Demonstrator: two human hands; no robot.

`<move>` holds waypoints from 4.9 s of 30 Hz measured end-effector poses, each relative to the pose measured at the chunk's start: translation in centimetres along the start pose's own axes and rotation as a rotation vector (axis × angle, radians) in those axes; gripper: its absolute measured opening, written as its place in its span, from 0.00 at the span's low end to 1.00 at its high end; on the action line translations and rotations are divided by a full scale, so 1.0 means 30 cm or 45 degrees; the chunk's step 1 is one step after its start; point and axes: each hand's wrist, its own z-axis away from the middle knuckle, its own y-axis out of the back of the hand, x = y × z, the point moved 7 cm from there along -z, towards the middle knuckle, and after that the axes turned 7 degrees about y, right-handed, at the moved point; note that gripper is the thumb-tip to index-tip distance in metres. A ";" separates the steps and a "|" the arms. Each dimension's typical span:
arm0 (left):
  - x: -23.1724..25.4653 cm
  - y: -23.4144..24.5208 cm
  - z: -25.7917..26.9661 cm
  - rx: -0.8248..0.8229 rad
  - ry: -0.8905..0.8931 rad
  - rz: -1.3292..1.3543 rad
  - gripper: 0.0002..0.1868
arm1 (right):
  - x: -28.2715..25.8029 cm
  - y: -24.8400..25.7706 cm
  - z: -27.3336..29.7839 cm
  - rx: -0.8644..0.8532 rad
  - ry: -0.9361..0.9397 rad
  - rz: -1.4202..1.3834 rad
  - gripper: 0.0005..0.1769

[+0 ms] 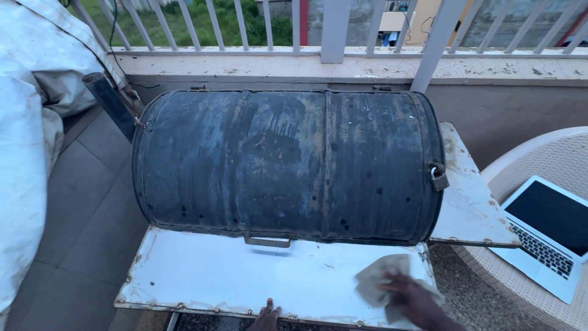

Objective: Cleaning a barrel-style grill and its surrounding station on a balcony using a wet rag.

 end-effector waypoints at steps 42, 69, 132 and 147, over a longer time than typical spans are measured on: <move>0.307 0.420 0.135 -0.795 0.499 -0.050 0.53 | -0.246 -0.093 -0.213 -0.205 -1.047 0.620 0.46; 0.146 0.385 0.018 -0.511 0.204 -0.065 0.46 | -0.006 -0.278 -0.154 0.270 0.400 1.118 0.36; 0.025 0.708 0.070 -0.641 0.195 -0.352 0.41 | -0.954 -0.823 -0.766 -0.511 -0.485 0.734 0.36; 0.097 0.848 0.094 -0.839 0.223 -0.395 0.45 | -0.653 -0.443 -0.242 -0.069 -0.052 0.217 0.20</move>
